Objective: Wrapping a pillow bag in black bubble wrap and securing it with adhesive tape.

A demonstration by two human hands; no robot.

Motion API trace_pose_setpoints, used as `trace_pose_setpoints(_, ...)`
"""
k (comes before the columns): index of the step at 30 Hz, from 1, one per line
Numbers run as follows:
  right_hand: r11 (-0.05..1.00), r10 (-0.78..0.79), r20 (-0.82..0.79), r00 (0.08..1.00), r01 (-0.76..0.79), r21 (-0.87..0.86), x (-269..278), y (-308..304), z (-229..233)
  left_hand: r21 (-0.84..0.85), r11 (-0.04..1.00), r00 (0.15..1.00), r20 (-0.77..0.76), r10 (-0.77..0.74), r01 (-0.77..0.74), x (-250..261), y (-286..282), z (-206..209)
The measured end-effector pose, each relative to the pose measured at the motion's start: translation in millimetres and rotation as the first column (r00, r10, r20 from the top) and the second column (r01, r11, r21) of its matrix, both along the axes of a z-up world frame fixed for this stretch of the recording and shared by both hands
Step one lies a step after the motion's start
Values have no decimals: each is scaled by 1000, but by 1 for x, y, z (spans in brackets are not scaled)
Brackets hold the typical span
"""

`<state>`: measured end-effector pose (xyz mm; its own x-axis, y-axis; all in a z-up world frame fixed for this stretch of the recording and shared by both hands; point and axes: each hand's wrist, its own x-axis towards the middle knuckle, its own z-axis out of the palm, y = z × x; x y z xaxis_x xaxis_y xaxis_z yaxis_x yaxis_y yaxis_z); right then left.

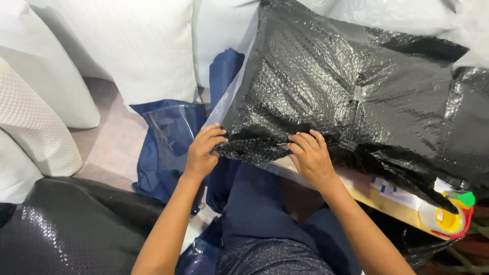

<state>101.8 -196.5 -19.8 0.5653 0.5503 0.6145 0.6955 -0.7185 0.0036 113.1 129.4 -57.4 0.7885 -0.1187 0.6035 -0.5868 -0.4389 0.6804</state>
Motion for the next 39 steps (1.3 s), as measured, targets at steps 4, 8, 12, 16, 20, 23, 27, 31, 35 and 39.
trace_pose_setpoints(4,999,3,-4,1000,-3,41,14,-4,-3,-293,955,984,-147,-98,51,17,6,-19)
trace_pose_setpoints(8,973,-81,-180,980,117,199,14,-6,-3,-432,899,896,-426,-130,-75,19,-1,-2)
trace_pose_setpoints(12,935,-169,-365,915,266,234,12,-1,3,-577,786,824,-541,-165,-222,26,-15,-24)
trace_pose_setpoints(16,878,-239,-605,759,436,200,10,7,19,-682,644,829,-544,-131,-346,34,-35,-34)
trace_pose_setpoints(20,800,-215,-742,635,550,239,11,10,25,-612,669,811,-585,-26,-421,40,-41,-36)
trace_pose_setpoints(23,801,-217,-729,649,545,247,13,9,23,-533,729,813,-580,56,-430,44,-42,-33)
trace_pose_setpoints(27,851,-275,-597,754,479,214,14,6,16,-538,727,821,-568,62,-427,55,-51,-28)
trace_pose_setpoints(31,807,-293,-580,760,521,276,13,4,4,-485,755,785,-616,62,-441,70,-55,-22)
trace_pose_setpoints(35,803,-233,-563,793,484,349,12,8,10,-429,763,753,-648,113,-483,79,-61,-11)
trace_pose_setpoints(39,902,-187,-379,906,312,300,10,17,30,-416,764,749,-650,130,-493,82,-63,-11)
